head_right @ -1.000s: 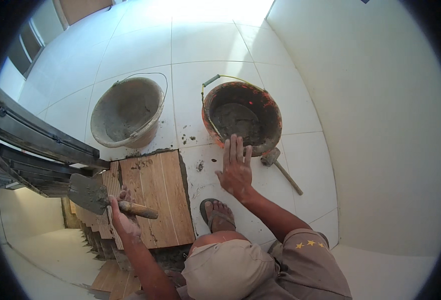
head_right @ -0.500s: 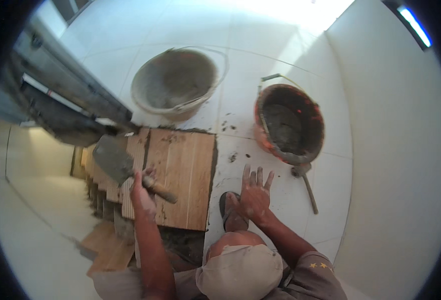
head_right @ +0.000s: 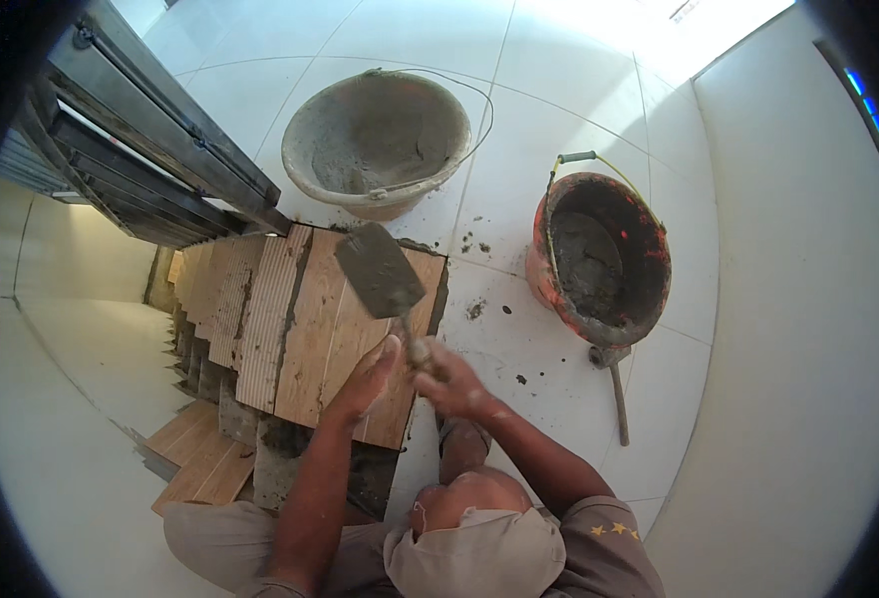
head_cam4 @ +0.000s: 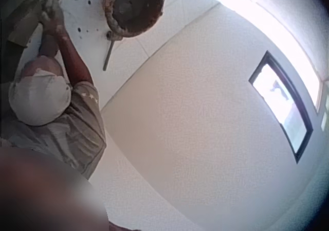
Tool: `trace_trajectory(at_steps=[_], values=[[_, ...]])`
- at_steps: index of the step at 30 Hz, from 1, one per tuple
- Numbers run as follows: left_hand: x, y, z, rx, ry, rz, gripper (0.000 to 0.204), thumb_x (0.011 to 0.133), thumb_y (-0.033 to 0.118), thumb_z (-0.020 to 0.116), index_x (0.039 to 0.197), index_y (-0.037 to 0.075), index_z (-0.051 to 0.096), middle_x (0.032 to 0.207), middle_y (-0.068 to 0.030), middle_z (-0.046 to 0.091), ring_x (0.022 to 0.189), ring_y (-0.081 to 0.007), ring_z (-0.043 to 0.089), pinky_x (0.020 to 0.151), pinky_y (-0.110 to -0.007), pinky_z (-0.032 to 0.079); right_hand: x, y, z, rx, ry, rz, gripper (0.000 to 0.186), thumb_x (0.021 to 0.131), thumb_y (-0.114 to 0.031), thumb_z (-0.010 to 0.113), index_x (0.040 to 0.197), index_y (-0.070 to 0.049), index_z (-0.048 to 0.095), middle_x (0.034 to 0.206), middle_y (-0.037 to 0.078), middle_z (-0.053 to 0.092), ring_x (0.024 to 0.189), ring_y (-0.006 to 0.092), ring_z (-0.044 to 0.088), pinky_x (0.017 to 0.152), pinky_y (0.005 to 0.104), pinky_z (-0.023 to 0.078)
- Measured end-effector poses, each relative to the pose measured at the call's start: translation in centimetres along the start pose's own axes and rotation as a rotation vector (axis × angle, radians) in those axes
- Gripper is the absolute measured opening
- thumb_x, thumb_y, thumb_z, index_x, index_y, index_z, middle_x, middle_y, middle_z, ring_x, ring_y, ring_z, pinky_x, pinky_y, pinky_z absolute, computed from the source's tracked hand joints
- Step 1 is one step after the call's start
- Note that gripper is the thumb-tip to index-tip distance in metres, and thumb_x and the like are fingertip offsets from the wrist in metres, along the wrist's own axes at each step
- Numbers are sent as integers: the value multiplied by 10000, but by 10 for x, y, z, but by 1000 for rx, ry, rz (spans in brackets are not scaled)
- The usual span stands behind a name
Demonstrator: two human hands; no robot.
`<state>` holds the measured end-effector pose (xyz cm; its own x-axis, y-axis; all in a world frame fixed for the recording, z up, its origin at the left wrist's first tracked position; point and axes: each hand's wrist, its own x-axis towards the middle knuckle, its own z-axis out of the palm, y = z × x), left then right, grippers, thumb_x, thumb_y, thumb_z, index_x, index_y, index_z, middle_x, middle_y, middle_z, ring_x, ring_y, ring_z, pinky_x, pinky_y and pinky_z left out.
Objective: Applying mortar and positioning wooden tiles onto a concrete staircase.
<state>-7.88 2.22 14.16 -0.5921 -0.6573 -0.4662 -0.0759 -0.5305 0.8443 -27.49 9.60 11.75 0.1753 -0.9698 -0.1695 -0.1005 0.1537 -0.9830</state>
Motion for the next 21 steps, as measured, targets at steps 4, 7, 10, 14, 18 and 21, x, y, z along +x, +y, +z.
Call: trace_trajectory(at_steps=[4, 7, 10, 14, 18, 21], values=[[15, -28, -27, 645, 124, -76, 929, 1046, 580, 663, 1719, 43, 316, 1779, -195, 325, 1651, -342, 281, 1329, -455, 247, -27, 18, -64, -583, 228, 330, 403, 1005, -307, 734, 1248, -55, 534, 970, 269, 707, 903, 496, 707, 800, 536, 554], [15, -46, -61, 1234, 341, -49, 916, 953, 472, 810, 1712, 177, 389, 1786, -184, 293, 1659, -405, 231, 1332, -573, 235, -25, 12, -94, -617, 280, 278, 398, 1026, -333, 722, 1260, -73, 530, 968, 248, 733, 925, 531, 701, 786, 561, 550], [22, -52, -67, 1374, 374, -27, 931, 878, 408, 888, 1684, 271, 443, 1802, -164, 239, 1670, -420, 173, 1322, -630, 243, -18, 22, -121, -665, 259, 316, 387, 1040, -343, 714, 1248, -71, 534, 970, 242, 730, 916, 502, 714, 790, 549, 546], [29, -44, -62, 1413, 345, -92, 910, 868, 396, 901, 1664, 292, 471, 1798, -152, 243, 1669, -419, 171, 1317, -626, 259, -15, 24, -144, -595, 186, 323, 415, 1054, -360, 693, 1305, -59, 558, 1058, 243, 733, 998, 441, 733, 862, 507, 548], [26, -46, -62, 1418, 350, -104, 957, 829, 386, 926, 1668, 292, 474, 1797, -144, 247, 1664, -427, 187, 1305, -623, 280, -18, 23, -145, -613, 109, 344, 473, 1052, -355, 687, 1389, -51, 557, 1078, 255, 733, 1017, 461, 727, 873, 500, 553], [27, -43, -62, 1396, 339, -75, 916, 861, 372, 911, 1661, 284, 475, 1803, -152, 225, 1667, -431, 172, 1304, -627, 285, -28, 19, -144, -590, 88, 390, 518, 1045, -346, 691, 1440, -45, 545, 1060, 263, 739, 1008, 482, 727, 871, 503, 558]])
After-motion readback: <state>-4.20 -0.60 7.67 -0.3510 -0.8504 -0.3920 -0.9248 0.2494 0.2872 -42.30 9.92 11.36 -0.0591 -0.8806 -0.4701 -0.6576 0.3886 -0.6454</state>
